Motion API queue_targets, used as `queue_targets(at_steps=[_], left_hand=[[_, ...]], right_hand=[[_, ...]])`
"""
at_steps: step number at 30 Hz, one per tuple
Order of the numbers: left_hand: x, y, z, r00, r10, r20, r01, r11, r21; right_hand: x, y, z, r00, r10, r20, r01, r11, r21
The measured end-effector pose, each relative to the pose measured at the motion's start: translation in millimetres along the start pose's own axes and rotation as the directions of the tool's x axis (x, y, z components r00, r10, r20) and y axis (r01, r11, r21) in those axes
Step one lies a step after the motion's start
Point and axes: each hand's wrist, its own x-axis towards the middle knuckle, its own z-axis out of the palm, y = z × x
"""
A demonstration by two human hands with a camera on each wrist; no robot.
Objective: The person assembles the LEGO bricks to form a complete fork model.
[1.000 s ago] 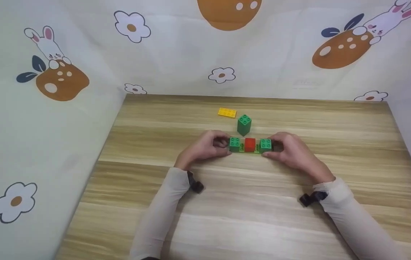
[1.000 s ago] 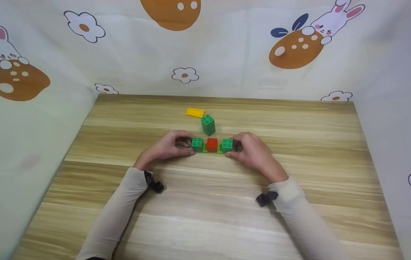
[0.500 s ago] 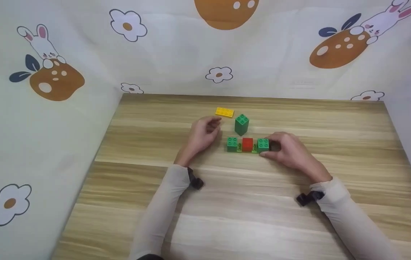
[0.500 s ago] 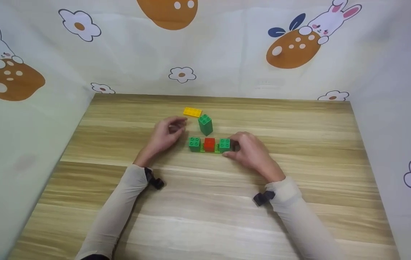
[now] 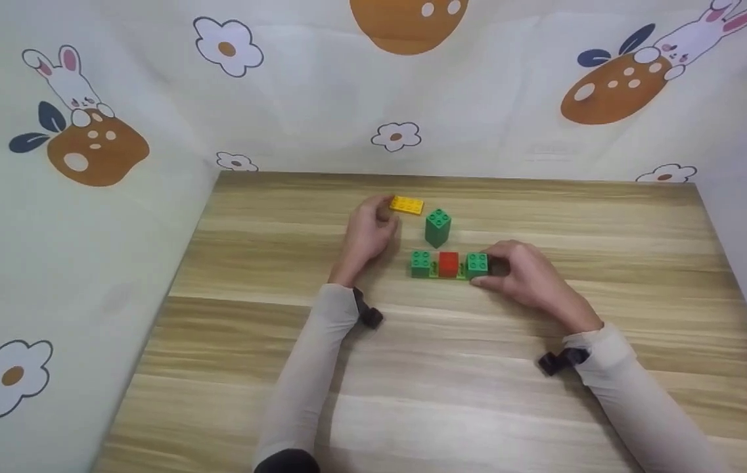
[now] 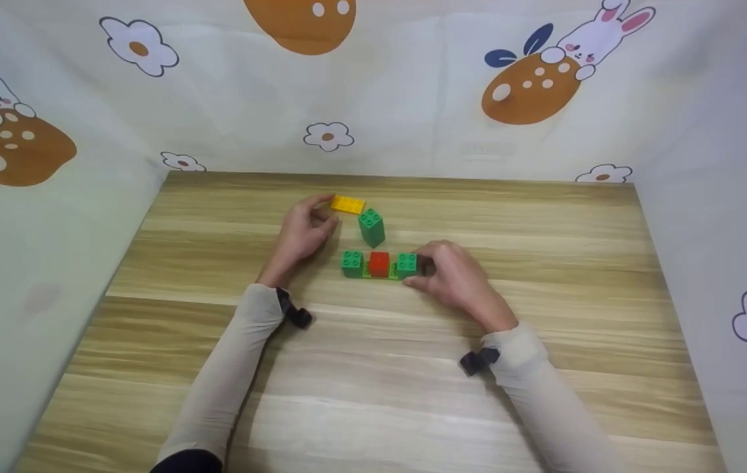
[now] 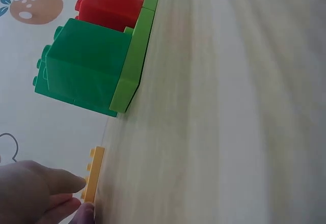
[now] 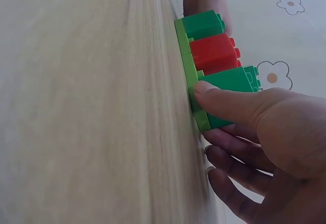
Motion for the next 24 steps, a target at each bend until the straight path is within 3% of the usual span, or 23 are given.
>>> queue_targets(at_steps=[10,15,20,24], left_hand=[[9.4,3.7,8.7,0.999,-0.049,-0.008,0.049,0.996,0.081],[6.7,3.2,6.0,0.999,-0.017,-0.051,0.023,0.993,0.115],[4.4,-0.1,2.1,0.999,0.009,-0.049,-0.006,0.999,0.052],[1.6,-6.2,-1.9,1.000,0.021,-0.017,-0.022,0.998,-0.063]], right_hand=[[0.1,0,0,1.000,0.002,-0.003,-0.002,1.000,0.008],[-0.3,-2,-1,1.000,0.000,0.001,0.000,1.000,0.016],[-0.6,-1,-1,1.000,0.006,0.004,-0.006,1.000,0.024],[-0.8,0,0,1.000,0.003,0.006,-0.004,1.000,0.016]])
